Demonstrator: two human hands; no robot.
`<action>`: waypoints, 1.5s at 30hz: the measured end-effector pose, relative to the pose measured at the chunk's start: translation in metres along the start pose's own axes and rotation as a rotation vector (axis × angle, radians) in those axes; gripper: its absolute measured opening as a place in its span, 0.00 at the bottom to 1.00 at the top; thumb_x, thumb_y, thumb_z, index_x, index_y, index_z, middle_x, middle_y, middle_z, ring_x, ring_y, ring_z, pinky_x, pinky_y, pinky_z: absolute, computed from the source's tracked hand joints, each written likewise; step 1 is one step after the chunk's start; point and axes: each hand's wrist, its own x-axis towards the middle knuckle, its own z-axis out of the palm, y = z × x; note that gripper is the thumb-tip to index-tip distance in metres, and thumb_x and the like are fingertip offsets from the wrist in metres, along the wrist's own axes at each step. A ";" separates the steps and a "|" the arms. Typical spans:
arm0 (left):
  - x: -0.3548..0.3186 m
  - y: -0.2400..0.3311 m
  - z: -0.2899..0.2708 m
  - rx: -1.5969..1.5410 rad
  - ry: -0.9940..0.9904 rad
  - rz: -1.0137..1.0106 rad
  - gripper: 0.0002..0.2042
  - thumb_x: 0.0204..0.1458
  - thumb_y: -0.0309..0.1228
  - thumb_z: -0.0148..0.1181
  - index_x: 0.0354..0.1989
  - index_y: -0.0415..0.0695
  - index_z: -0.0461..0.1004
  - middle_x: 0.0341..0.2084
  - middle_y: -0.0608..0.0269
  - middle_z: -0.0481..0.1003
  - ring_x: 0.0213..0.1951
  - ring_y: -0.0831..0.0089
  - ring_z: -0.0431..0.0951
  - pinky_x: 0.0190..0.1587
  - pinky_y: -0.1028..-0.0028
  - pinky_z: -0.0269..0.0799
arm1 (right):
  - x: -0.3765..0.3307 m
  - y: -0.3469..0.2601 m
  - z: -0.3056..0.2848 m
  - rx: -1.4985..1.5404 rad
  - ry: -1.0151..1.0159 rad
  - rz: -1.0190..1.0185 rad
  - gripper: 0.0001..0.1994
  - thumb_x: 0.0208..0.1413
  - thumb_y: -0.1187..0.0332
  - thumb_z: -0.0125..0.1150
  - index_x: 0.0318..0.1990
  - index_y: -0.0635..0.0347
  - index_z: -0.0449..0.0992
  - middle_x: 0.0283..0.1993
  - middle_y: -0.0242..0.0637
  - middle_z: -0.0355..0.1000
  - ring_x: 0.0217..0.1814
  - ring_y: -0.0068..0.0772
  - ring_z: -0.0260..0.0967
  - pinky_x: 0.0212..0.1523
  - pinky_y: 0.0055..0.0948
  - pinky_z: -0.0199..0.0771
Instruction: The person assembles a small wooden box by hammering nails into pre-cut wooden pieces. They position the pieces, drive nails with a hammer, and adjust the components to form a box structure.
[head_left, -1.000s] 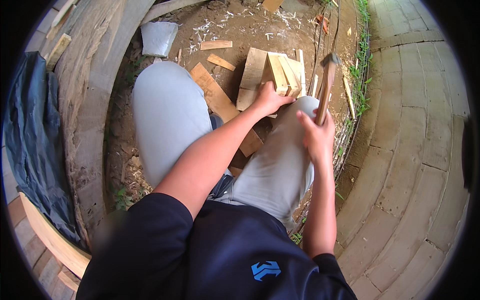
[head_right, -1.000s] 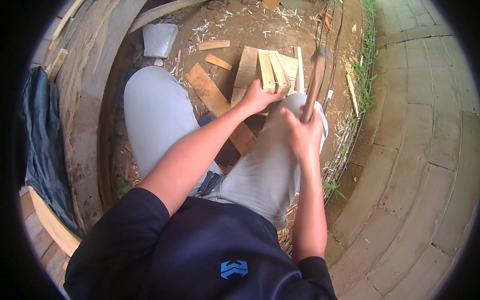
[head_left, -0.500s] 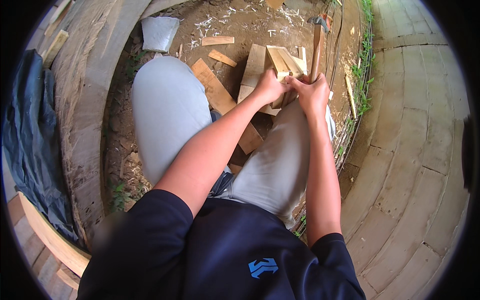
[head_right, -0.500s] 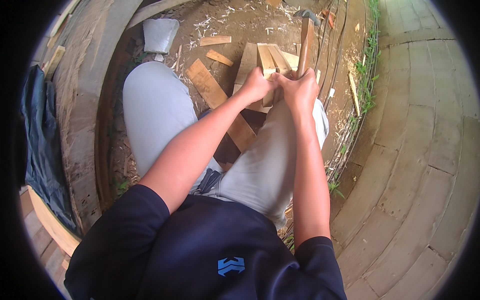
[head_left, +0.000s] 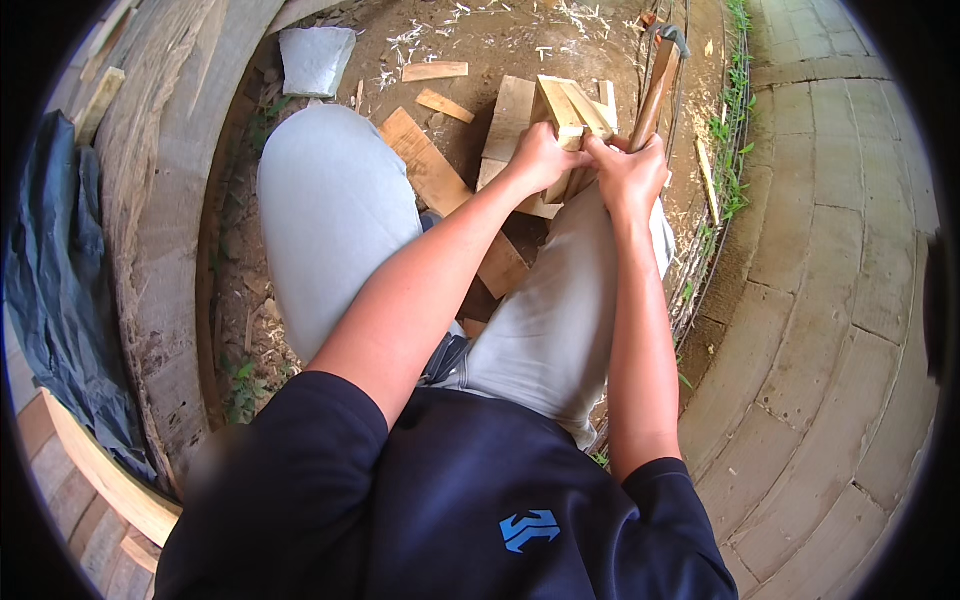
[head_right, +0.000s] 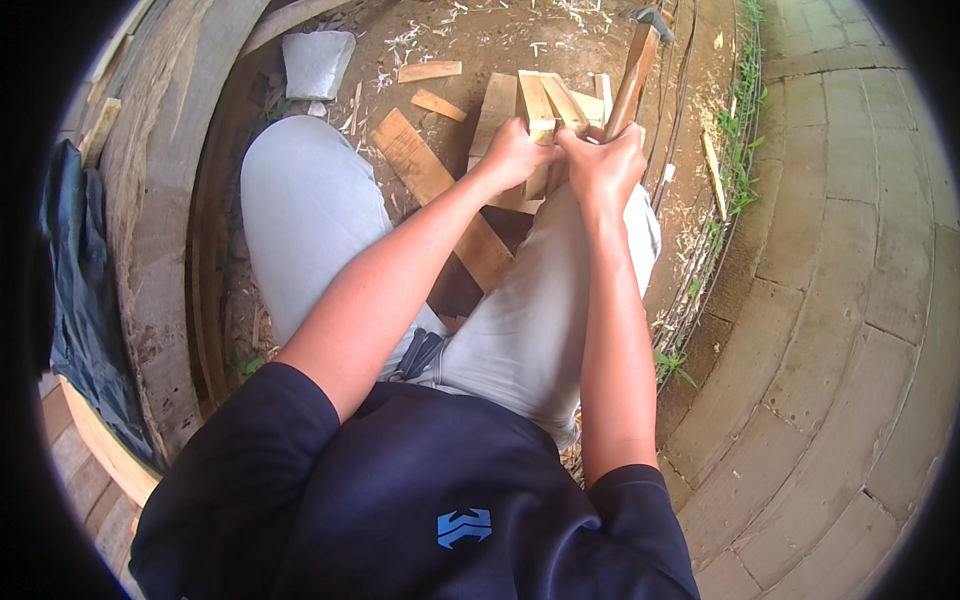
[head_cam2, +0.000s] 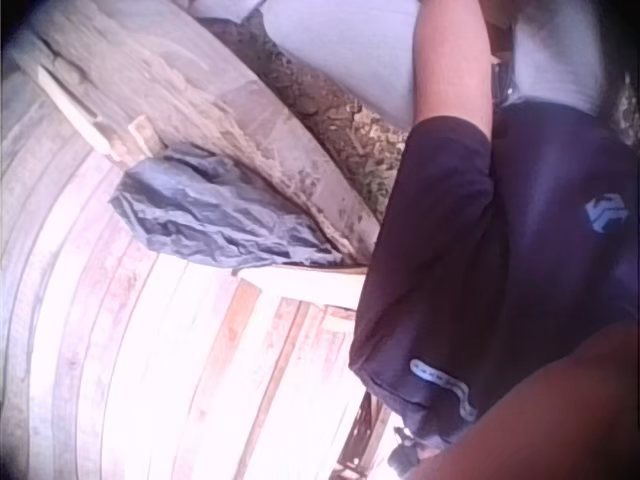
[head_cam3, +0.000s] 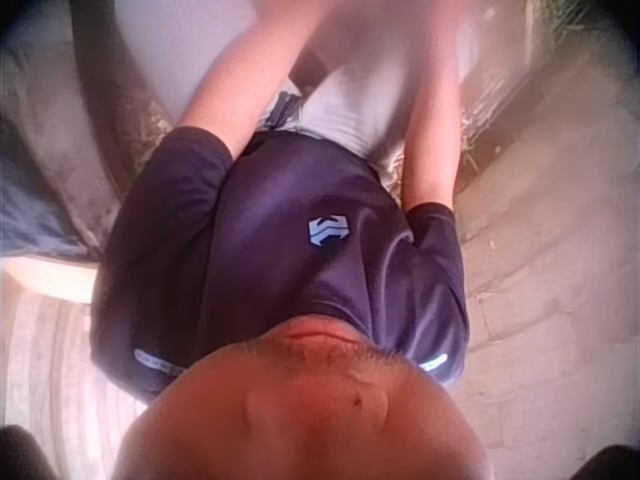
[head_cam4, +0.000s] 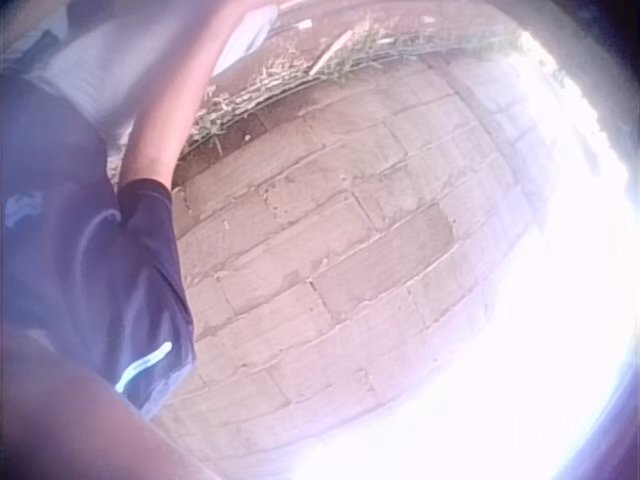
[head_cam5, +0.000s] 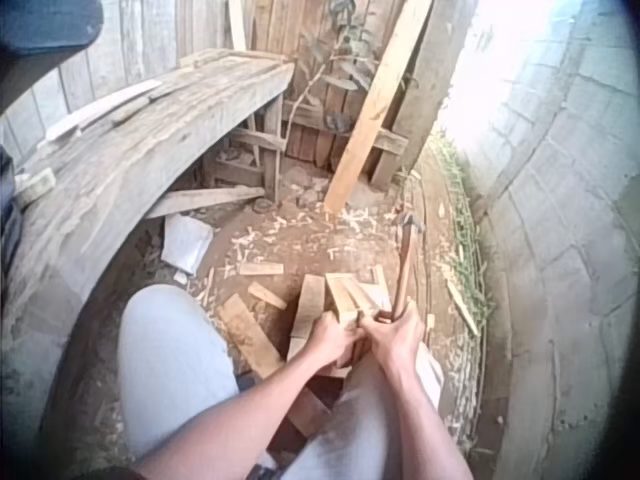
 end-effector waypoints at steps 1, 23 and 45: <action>0.000 0.000 0.001 -0.011 0.005 0.010 0.19 0.50 0.35 0.74 0.49 0.41 0.81 0.40 0.56 0.85 0.44 0.67 0.85 0.46 0.65 0.77 | 0.000 0.000 0.000 -0.006 0.008 -0.005 0.28 0.37 0.60 0.80 0.39 0.71 0.74 0.38 0.54 0.82 0.40 0.45 0.83 0.44 0.39 0.83; 0.001 -0.019 0.005 0.139 -0.018 -0.013 0.29 0.44 0.47 0.78 0.52 0.46 0.79 0.45 0.54 0.83 0.47 0.58 0.84 0.49 0.61 0.78 | -0.007 -0.004 0.004 -0.004 0.049 -0.042 0.26 0.38 0.61 0.80 0.40 0.70 0.73 0.38 0.51 0.82 0.39 0.42 0.83 0.43 0.37 0.82; 0.011 -0.045 0.011 0.113 -0.016 0.088 0.39 0.41 0.49 0.81 0.61 0.46 0.73 0.55 0.49 0.78 0.58 0.55 0.77 0.60 0.61 0.74 | -0.001 0.004 0.003 0.077 -0.014 -0.021 0.27 0.41 0.60 0.84 0.42 0.69 0.76 0.37 0.44 0.82 0.36 0.31 0.80 0.40 0.32 0.81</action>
